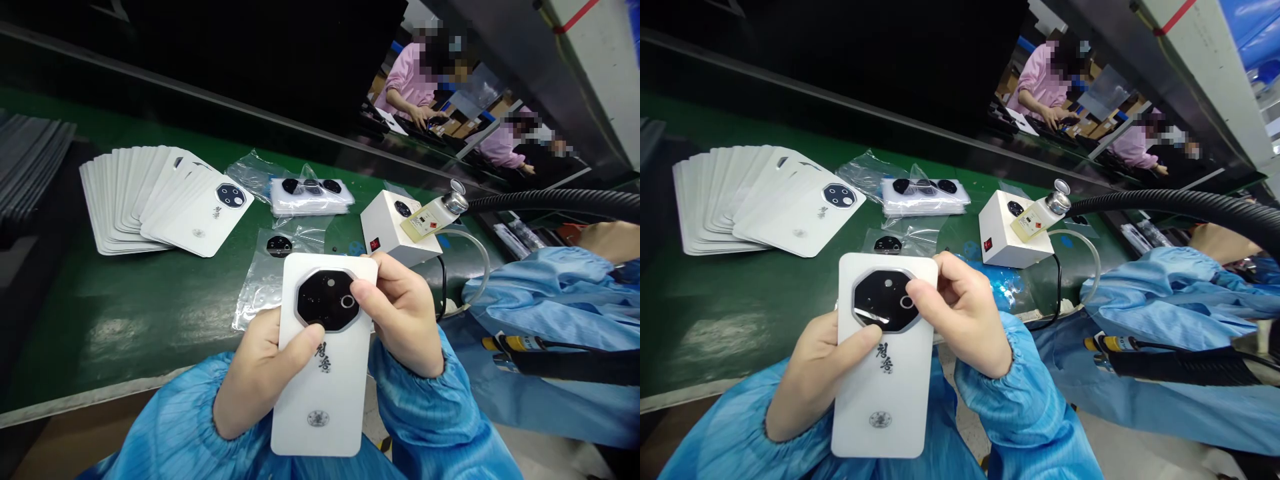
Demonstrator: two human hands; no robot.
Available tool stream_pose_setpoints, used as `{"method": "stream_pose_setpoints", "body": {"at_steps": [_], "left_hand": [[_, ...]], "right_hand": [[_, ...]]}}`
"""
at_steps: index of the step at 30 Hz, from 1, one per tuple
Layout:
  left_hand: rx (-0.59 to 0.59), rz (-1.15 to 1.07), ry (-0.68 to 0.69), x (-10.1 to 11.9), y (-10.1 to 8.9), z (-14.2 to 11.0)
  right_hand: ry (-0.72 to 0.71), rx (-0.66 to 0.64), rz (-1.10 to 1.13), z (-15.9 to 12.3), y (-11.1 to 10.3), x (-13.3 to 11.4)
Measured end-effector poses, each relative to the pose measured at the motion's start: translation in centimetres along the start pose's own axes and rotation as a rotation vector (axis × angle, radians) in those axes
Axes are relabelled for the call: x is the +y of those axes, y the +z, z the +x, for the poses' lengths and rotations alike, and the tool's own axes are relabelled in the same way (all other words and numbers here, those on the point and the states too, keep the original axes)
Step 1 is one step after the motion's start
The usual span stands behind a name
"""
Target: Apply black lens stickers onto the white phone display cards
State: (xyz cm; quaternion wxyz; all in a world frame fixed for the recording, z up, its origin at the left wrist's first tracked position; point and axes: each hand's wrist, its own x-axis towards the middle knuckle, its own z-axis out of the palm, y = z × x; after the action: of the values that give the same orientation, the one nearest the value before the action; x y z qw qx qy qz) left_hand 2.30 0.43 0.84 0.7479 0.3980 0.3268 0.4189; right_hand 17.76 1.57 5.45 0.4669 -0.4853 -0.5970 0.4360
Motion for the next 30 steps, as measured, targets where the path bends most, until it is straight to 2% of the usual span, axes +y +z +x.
{"method": "stream_pose_setpoints", "body": {"at_steps": [4,7,11,14,19,26,30], "left_hand": [[0.136,-0.094,-0.011,0.1,0.4,-0.3],[0.093,-0.028,0.043,-0.1,0.2,-0.1],[0.034,0.001,0.063,-0.3,0.1,0.0],[0.029,-0.076,0.04,-0.1,0.4,-0.2],[0.075,-0.174,-0.021,0.2,0.9,-0.5],[0.088,-0.085,0.05,0.0,1.1,-0.7],[0.062,-0.146,-0.012,0.1,1.1,-0.9]], "right_hand": [[0.015,-0.087,-0.046,-0.2,-0.1,-0.2],[-0.021,-0.131,-0.106,-0.5,-0.1,-0.3],[-0.031,-0.077,-0.133,-0.9,0.1,-0.1],[-0.023,-0.046,-0.08,-0.8,0.3,0.2],[-0.006,-0.102,-0.057,-0.4,0.7,0.1],[-0.197,-0.056,-0.276,-0.8,1.1,-0.8],[-0.228,-0.109,-0.279,-1.1,0.9,-0.8]]}}
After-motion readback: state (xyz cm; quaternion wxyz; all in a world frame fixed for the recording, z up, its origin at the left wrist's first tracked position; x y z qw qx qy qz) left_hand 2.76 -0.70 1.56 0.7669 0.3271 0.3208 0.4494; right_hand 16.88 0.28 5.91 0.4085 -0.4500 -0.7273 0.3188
